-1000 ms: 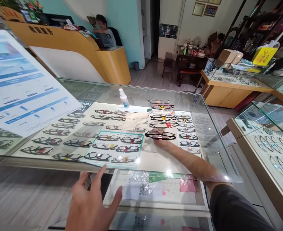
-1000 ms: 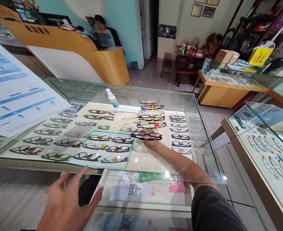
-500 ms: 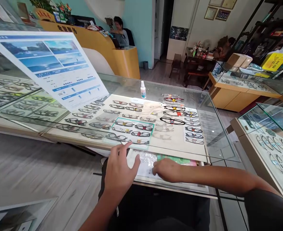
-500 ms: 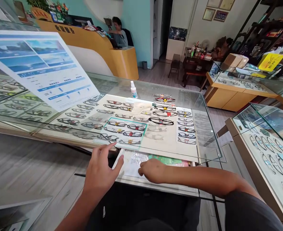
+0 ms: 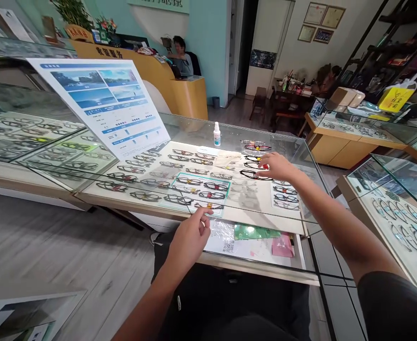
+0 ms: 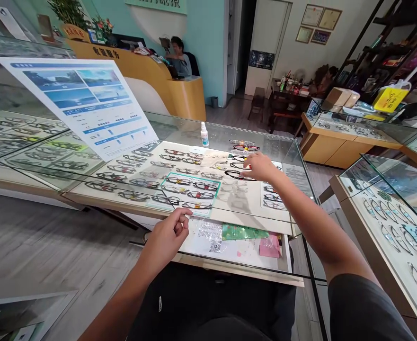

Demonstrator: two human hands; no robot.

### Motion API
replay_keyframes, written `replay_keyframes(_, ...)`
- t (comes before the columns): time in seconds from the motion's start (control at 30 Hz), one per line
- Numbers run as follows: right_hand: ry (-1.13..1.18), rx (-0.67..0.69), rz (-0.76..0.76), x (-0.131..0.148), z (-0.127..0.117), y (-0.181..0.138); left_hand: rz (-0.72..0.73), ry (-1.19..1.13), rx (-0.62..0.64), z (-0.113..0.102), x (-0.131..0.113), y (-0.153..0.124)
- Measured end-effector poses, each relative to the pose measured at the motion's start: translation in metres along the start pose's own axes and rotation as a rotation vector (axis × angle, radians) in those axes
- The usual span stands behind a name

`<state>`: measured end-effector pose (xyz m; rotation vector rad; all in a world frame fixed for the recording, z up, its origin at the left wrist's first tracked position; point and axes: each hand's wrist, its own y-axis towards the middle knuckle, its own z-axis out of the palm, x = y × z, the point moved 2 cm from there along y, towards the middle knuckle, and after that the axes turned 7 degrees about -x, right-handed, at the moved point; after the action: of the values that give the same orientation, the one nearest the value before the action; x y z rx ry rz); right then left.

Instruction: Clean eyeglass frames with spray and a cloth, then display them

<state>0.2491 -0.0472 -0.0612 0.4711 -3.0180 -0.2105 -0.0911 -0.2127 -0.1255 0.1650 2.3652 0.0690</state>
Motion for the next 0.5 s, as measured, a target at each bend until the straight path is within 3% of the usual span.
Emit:
replay_keyframes(0.17, -0.02, 0.028, 0.027, -0.0018, 0.0146, 0.007, -0.003, -0.019, -0.006, 0.0032, 0.0052, -0.0021)
replay_keyframes(0.5, -0.049, 0.038, 0.13, 0.0064, 0.014, -0.0012, 0.001, 0.065, 0.051, 0.0044, 0.0048, 0.0032)
